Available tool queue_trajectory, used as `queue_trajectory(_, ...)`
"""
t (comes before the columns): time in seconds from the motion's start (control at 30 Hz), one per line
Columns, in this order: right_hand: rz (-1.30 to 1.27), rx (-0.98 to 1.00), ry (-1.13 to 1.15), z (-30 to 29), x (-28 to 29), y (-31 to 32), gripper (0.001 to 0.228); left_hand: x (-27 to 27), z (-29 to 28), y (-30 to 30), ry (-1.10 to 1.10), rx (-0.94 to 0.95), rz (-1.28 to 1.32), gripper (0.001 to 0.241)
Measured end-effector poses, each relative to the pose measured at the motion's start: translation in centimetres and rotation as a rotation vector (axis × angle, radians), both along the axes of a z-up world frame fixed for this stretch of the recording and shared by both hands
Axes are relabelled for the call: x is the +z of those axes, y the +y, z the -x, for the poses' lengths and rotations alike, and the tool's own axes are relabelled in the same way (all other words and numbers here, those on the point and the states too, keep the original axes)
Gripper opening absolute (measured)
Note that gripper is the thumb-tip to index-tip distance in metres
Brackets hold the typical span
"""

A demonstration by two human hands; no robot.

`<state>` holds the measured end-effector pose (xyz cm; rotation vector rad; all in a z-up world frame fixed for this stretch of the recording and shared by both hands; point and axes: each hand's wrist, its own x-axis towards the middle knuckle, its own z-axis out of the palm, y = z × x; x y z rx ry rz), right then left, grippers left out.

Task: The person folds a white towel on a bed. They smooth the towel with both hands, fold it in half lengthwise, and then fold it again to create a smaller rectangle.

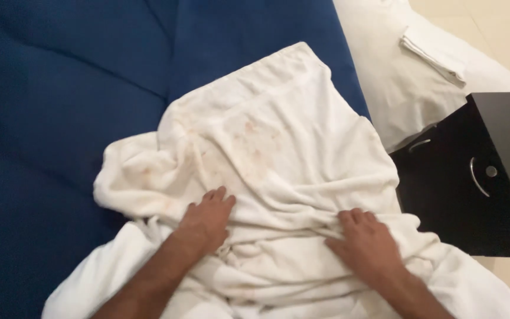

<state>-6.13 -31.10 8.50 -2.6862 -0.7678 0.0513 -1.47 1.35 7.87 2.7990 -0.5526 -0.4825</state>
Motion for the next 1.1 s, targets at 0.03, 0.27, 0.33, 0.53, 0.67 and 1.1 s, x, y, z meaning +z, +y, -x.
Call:
queue_trajectory(0.03, 0.191, -0.168, 0.112, 0.2, 0.1, -0.2, 0.055, 0.1, 0.9, -0.2, 0.072, 0.034, -0.084, 0.067)
queue_trajectory(0.27, 0.247, -0.416, 0.373, 0.6, 1.3, -1.4, 0.033, -0.8, 2.9, -0.8, 0.08, -0.051, -0.251, 0.031)
queue_trajectory(0.33, 0.295, -0.416, 0.436, 1.2, 2.6, -0.6, 0.034, -1.9, 3.2, 0.5, 0.068, -0.032, -0.27, 0.023)
queue_trajectory(0.53, 0.451, -0.222, 0.713, 0.1, 2.3, 1.4, 0.047, -0.4, 2.1, 0.8, 0.143, 0.205, -0.23, 0.022)
queue_trajectory(0.67, 0.241, 0.204, 0.893, -1.1, -4.8, 0.0, 0.058, 1.2, 0.8, -1.4, 0.228, 0.315, -0.32, 0.023)
queue_trajectory(1.1, 0.018, -0.679, 0.12, -7.4, -1.1, -8.3, 0.053, -0.2, 2.7, -9.6, -0.215, -0.121, 0.161, 0.04)
